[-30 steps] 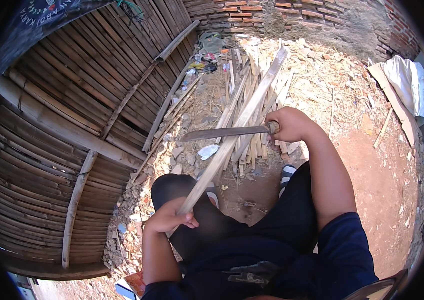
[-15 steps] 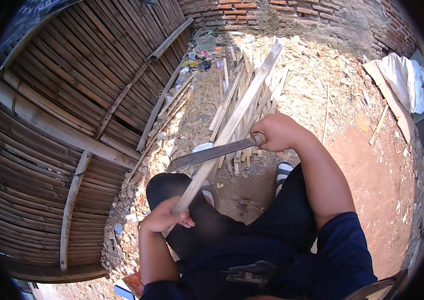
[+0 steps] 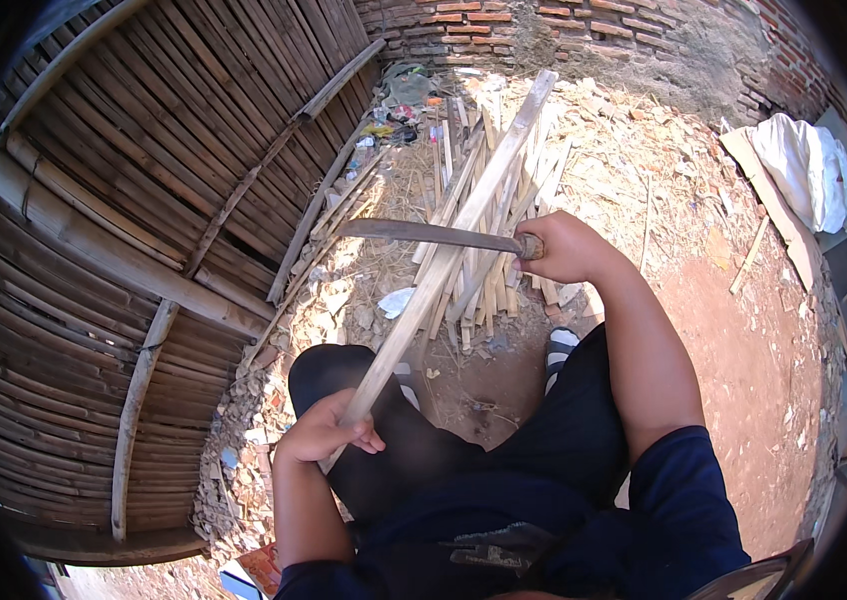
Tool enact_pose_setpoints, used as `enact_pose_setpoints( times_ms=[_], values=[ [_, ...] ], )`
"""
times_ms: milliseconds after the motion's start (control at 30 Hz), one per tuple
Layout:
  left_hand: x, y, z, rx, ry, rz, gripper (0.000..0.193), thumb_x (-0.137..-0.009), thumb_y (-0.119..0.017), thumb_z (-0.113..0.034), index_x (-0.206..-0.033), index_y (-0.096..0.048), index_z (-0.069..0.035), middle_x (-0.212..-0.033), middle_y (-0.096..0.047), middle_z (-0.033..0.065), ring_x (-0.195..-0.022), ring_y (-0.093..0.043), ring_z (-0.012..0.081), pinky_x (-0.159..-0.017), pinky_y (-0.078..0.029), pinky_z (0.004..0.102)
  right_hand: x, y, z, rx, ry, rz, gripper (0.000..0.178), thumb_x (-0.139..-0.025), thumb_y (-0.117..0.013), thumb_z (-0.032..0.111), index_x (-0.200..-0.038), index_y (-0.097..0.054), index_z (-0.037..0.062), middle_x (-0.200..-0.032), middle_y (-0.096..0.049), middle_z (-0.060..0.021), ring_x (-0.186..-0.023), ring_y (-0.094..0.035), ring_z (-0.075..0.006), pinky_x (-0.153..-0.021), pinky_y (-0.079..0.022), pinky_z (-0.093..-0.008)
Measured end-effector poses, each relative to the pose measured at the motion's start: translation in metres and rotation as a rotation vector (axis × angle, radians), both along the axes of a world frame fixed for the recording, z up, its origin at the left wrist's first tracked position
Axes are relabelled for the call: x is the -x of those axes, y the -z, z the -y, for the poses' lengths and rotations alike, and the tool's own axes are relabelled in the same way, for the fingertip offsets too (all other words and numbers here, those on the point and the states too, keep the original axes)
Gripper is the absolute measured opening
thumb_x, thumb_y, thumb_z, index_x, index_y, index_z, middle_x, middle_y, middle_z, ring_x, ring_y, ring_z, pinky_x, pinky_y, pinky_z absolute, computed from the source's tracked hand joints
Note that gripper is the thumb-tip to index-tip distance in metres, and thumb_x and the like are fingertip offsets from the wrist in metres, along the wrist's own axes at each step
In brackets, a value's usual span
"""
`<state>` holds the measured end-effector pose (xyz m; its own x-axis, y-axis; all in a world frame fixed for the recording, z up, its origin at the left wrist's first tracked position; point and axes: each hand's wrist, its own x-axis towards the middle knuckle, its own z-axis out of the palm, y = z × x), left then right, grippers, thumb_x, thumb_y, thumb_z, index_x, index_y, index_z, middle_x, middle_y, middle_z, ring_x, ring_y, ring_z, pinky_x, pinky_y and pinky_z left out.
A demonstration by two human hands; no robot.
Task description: The person shaves a piece of wood with a machete while sitting on the ground next to a pile of wooden sticks.
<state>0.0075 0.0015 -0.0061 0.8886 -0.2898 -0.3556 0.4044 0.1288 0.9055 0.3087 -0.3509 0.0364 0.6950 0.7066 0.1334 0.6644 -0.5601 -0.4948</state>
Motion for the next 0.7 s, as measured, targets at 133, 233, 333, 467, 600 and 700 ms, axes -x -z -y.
enact_pose_setpoints(
  times_ms=[133,233,333,467,600,700],
  values=[
    [0.001,0.001,-0.001,0.004,0.020,0.044,0.057,-0.091,-0.077,-0.035,-0.123,-0.050,0.004,-0.088,-0.062,0.0088,-0.092,-0.074,0.0292,-0.079,-0.062,0.0389,0.019,-0.022,-0.014,0.216,-0.102,-0.043,0.041,-0.078,-0.082,0.031,-0.111,-0.071,0.0072,-0.101,-0.072,-0.0191,-0.099,-0.068,-0.0386,-0.087,-0.054,-0.0469],
    [0.002,-0.001,0.000,-0.040,0.009,0.037,0.064,-0.090,-0.078,-0.040,-0.125,-0.049,0.005,-0.087,-0.062,0.0101,-0.091,-0.074,0.0307,-0.077,-0.062,0.0397,-0.018,0.009,0.005,0.037,0.042,-0.059,0.040,-0.080,-0.081,0.031,-0.111,-0.071,0.0074,-0.101,-0.072,-0.0192,-0.099,-0.069,-0.0370,-0.086,-0.054,-0.0455],
    [0.001,-0.005,0.000,-0.071,-0.019,0.018,0.063,-0.090,-0.078,-0.040,-0.124,-0.049,0.005,-0.087,-0.062,0.0105,-0.090,-0.074,0.0310,-0.077,-0.062,0.0400,-0.040,0.007,0.015,-0.058,0.332,-0.195,0.045,-0.082,-0.079,0.033,-0.114,-0.070,0.0019,-0.101,-0.072,-0.0220,-0.097,-0.069,-0.0367,-0.086,-0.054,-0.0439],
    [0.000,-0.005,-0.001,-0.061,-0.009,-0.009,0.062,-0.090,-0.077,-0.040,-0.123,-0.050,0.005,-0.086,-0.062,0.0107,-0.089,-0.074,0.0314,-0.077,-0.062,0.0404,-0.044,0.017,0.022,-0.148,0.360,-0.143,0.048,-0.083,-0.078,0.032,-0.116,-0.069,0.0000,-0.097,-0.072,-0.0233,-0.095,-0.069,-0.0381,-0.086,-0.054,-0.0437],
    [0.005,-0.005,-0.003,0.051,0.004,0.008,0.053,-0.095,-0.073,-0.033,-0.128,-0.052,0.002,-0.089,-0.063,0.0079,-0.090,-0.073,0.0271,-0.080,-0.061,0.0381,-0.009,0.004,-0.004,-0.006,0.034,-0.091,0.046,-0.081,-0.079,0.032,-0.114,-0.070,0.0018,-0.098,-0.072,-0.0231,-0.096,-0.069,-0.0408,-0.086,-0.053,-0.0462],
    [0.004,-0.001,-0.006,0.060,0.025,0.009,0.057,-0.095,-0.073,-0.034,-0.132,-0.050,0.003,-0.088,-0.062,0.0079,-0.090,-0.073,0.0268,-0.080,-0.061,0.0379,0.022,-0.015,-0.015,0.175,-0.151,-0.021,0.040,-0.079,-0.080,0.032,-0.107,-0.071,0.0050,-0.093,-0.071,-0.0215,-0.094,-0.068,-0.0416,-0.083,-0.053,-0.0483]
  ],
)
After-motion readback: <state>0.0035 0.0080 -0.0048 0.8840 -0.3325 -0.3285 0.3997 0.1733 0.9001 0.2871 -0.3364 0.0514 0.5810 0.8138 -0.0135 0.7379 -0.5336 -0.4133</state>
